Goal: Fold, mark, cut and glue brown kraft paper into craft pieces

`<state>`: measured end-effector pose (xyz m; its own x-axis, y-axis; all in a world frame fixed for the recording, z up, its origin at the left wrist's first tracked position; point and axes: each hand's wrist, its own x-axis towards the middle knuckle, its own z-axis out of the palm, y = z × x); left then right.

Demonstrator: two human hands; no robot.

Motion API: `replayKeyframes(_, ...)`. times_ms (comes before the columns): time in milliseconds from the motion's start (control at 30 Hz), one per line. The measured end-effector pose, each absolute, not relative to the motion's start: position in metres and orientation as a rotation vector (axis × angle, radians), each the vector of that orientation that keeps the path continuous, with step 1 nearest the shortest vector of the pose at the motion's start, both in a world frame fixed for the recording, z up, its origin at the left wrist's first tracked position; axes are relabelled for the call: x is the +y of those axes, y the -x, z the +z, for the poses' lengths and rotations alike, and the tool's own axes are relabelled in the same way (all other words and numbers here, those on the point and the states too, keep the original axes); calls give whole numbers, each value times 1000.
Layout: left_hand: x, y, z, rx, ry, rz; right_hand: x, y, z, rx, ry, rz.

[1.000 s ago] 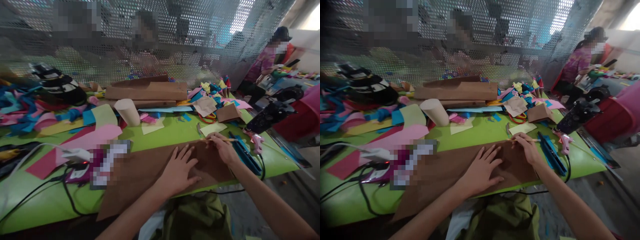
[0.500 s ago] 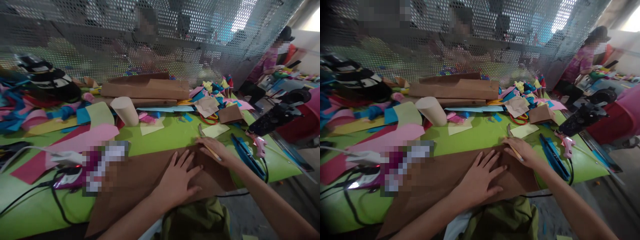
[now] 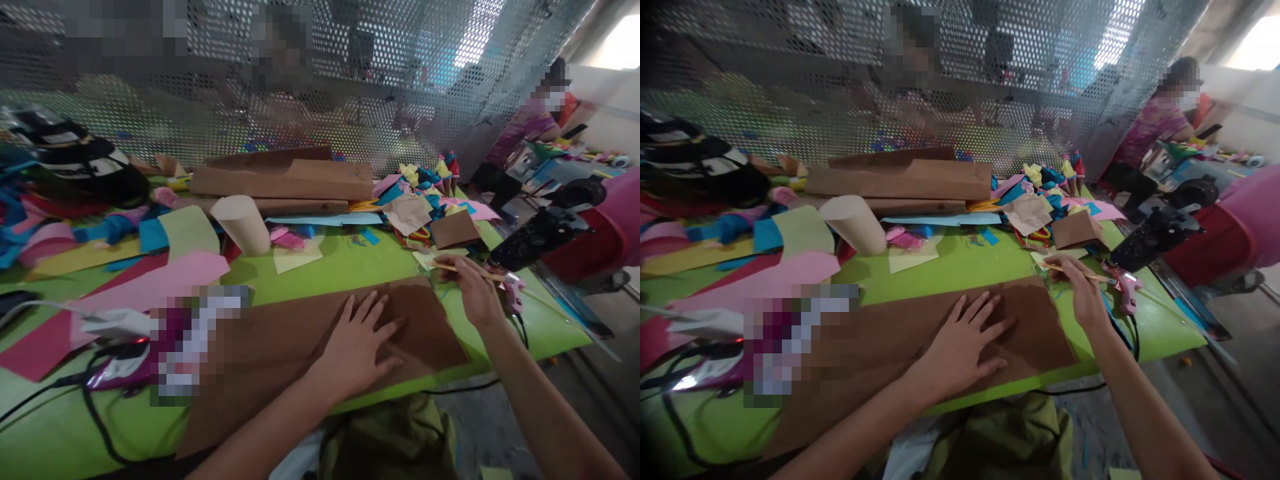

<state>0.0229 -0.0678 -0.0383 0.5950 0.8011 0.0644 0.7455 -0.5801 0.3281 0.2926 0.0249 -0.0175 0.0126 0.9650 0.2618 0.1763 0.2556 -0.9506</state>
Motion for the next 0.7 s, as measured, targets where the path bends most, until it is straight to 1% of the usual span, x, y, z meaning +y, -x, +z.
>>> replayKeyframes(100, -69, -22, -36, 1268, -2558, 293, 17, -286, -24, -1363, 1089, 1116)
replayKeyframes(233, -70, -22, -35, 1268, -2540, 282, 14, -280, -36, -1428, 1125, 1210)
replayKeyframes(333, -69, -22, -35, 1261, -2533, 280, 14, -280, -40, -1482, 1159, 1169)
replayKeyframes(500, -68, -23, -35, 1256, -2530, 267, 16, -278, -42, -1555, 1237, 989)
replayKeyframes(700, -67, -22, -30, 1251, -2515, 223, 18, -277, -44, -1523, 1228, 951)
